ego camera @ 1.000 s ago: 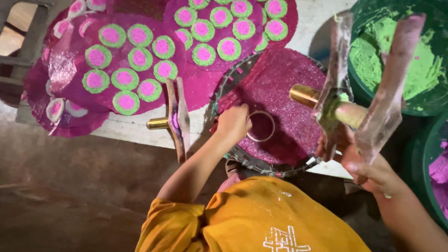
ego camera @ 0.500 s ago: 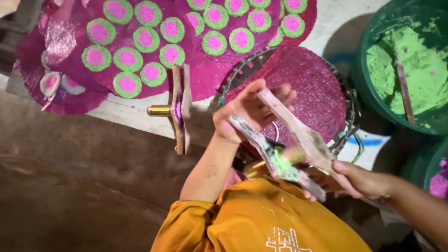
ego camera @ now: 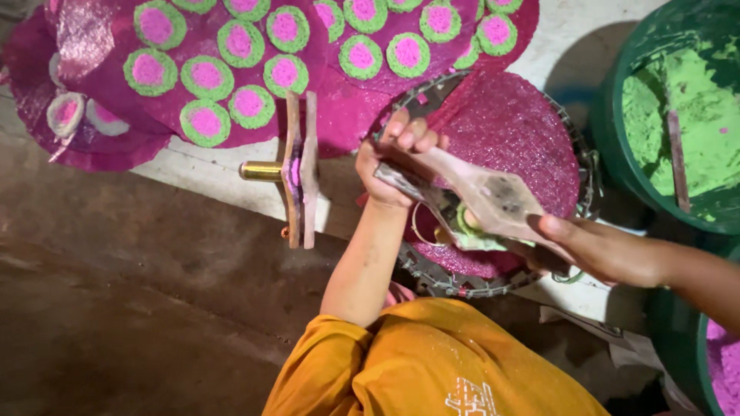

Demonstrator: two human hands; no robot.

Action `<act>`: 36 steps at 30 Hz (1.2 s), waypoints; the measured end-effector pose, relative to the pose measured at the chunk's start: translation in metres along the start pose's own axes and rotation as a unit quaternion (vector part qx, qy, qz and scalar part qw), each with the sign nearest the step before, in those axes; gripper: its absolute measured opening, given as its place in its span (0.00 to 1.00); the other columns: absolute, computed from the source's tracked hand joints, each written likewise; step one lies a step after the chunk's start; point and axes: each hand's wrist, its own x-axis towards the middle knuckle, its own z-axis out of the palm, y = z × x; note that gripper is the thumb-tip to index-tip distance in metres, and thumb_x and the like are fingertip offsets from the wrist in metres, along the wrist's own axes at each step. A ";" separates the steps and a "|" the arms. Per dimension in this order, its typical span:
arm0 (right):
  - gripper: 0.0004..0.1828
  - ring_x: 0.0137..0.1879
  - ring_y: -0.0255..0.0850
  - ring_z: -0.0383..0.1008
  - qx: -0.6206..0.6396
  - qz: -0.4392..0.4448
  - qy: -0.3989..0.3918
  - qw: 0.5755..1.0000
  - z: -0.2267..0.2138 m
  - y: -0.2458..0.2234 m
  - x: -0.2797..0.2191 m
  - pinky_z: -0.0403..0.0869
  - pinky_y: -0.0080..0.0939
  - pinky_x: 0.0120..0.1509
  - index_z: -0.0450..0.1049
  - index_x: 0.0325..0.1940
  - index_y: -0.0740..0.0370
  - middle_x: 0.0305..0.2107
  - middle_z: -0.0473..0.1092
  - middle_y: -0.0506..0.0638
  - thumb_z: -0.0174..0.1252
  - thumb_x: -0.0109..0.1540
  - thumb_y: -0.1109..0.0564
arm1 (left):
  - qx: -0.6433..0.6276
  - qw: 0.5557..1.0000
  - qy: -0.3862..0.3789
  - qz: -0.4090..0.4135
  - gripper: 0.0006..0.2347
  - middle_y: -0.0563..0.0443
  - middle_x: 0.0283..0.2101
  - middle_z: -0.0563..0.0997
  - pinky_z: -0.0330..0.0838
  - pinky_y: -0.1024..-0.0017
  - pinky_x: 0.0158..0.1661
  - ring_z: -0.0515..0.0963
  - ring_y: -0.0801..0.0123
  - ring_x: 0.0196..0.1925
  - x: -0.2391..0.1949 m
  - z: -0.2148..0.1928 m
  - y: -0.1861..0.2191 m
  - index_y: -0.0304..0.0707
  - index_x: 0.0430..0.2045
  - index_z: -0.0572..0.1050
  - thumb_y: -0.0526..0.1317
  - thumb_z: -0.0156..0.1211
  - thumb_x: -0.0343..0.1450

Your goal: The person uses a handheld wooden mold to form pink and green patterned dough discs, pressing colorful dough into the tool and arranging the finished pieces on sheets.

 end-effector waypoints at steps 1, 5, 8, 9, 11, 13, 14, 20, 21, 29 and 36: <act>0.54 0.26 0.38 0.69 -0.008 -0.018 0.019 1.000 0.004 -0.009 -0.001 0.71 0.39 0.31 0.58 0.76 0.45 0.34 0.74 0.48 0.28 0.54 0.17 | -0.003 1.000 -0.014 0.010 0.15 0.55 0.39 0.75 0.68 0.58 0.64 0.78 0.65 0.48 -0.001 -0.007 0.004 0.45 0.38 0.70 0.52 0.64 0.70; 0.52 0.30 0.35 0.70 0.014 -0.144 0.029 0.989 0.021 -0.034 0.001 0.69 0.38 0.34 0.69 0.64 0.59 0.30 0.72 0.47 0.31 0.59 0.16 | -0.007 1.000 -0.024 0.007 0.13 0.57 0.39 0.75 0.69 0.59 0.64 0.77 0.67 0.47 -0.012 -0.028 0.028 0.46 0.39 0.70 0.52 0.60 0.74; 0.48 0.27 0.43 0.64 0.035 -0.051 0.015 0.998 0.026 -0.036 0.001 0.65 0.48 0.31 0.77 0.52 0.58 0.23 0.69 0.53 0.32 0.59 0.18 | -0.006 1.000 -0.022 0.005 0.12 0.57 0.39 0.74 0.70 0.60 0.63 0.76 0.68 0.47 -0.019 -0.038 0.030 0.47 0.39 0.70 0.52 0.59 0.75; 0.47 0.27 0.44 0.63 0.030 -0.055 0.007 0.998 0.026 -0.034 0.000 0.65 0.49 0.32 0.77 0.48 0.60 0.22 0.68 0.54 0.30 0.62 0.19 | -0.011 1.000 -0.022 0.006 0.12 0.57 0.38 0.74 0.70 0.59 0.62 0.76 0.67 0.47 -0.021 -0.041 0.027 0.47 0.38 0.70 0.52 0.59 0.75; 0.47 0.28 0.43 0.66 0.023 -0.067 0.009 0.997 0.025 -0.032 -0.002 0.68 0.49 0.33 0.78 0.42 0.62 0.21 0.69 0.53 0.29 0.63 0.20 | -0.019 1.000 -0.017 0.008 0.13 0.57 0.38 0.74 0.71 0.59 0.61 0.76 0.67 0.47 -0.023 -0.047 0.017 0.47 0.37 0.70 0.54 0.60 0.74; 0.48 0.28 0.42 0.72 0.018 -0.083 0.034 0.996 0.022 -0.031 -0.006 0.72 0.45 0.35 0.79 0.35 0.64 0.20 0.75 0.50 0.30 0.61 0.20 | -0.027 1.000 -0.011 0.010 0.14 0.57 0.37 0.74 0.71 0.59 0.61 0.76 0.67 0.47 -0.019 -0.053 0.004 0.48 0.37 0.70 0.55 0.60 0.73; 0.47 0.29 0.42 0.70 0.000 -0.087 0.052 0.995 0.020 -0.030 -0.009 0.71 0.46 0.36 0.78 0.36 0.64 0.20 0.72 0.51 0.30 0.62 0.20 | -0.030 0.999 -0.011 0.011 0.14 0.57 0.37 0.74 0.71 0.60 0.60 0.76 0.67 0.46 -0.015 -0.056 -0.001 0.48 0.36 0.70 0.55 0.60 0.73; 0.39 0.32 0.41 0.72 -0.001 -0.146 0.146 0.978 0.023 -0.039 -0.013 0.72 0.45 0.40 0.73 0.52 0.59 0.23 0.72 0.50 0.36 0.62 0.25 | -0.016 0.999 -0.048 -0.011 0.14 0.57 0.36 0.73 0.74 0.61 0.58 0.76 0.67 0.44 0.013 -0.059 0.001 0.47 0.36 0.68 0.55 0.58 0.75; 0.39 0.33 0.40 0.73 0.016 -0.168 0.148 0.974 0.026 -0.042 -0.011 0.72 0.44 0.40 0.72 0.54 0.59 0.24 0.73 0.49 0.36 0.62 0.27 | -0.006 0.998 -0.060 -0.011 0.14 0.57 0.35 0.72 0.74 0.60 0.58 0.76 0.68 0.44 0.017 -0.057 0.005 0.47 0.36 0.68 0.56 0.58 0.75; 0.40 0.30 0.41 0.72 0.029 -0.238 0.111 0.964 0.047 -0.043 0.013 0.72 0.46 0.38 0.75 0.36 0.65 0.21 0.71 0.51 0.34 0.64 0.27 | 0.054 0.998 -0.043 -0.006 0.17 0.58 0.33 0.70 0.76 0.58 0.56 0.74 0.69 0.40 0.005 -0.035 0.034 0.45 0.35 0.67 0.58 0.55 0.74; 0.46 0.26 0.46 0.74 0.057 -0.076 0.071 0.993 0.026 -0.004 0.012 0.76 0.49 0.35 0.75 0.29 0.69 0.17 0.71 0.55 0.36 0.63 0.23 | 0.164 0.982 0.090 -0.015 0.23 0.49 0.39 0.76 0.72 0.54 0.59 0.77 0.60 0.48 -0.021 -0.038 -0.002 0.42 0.37 0.72 0.62 0.38 0.77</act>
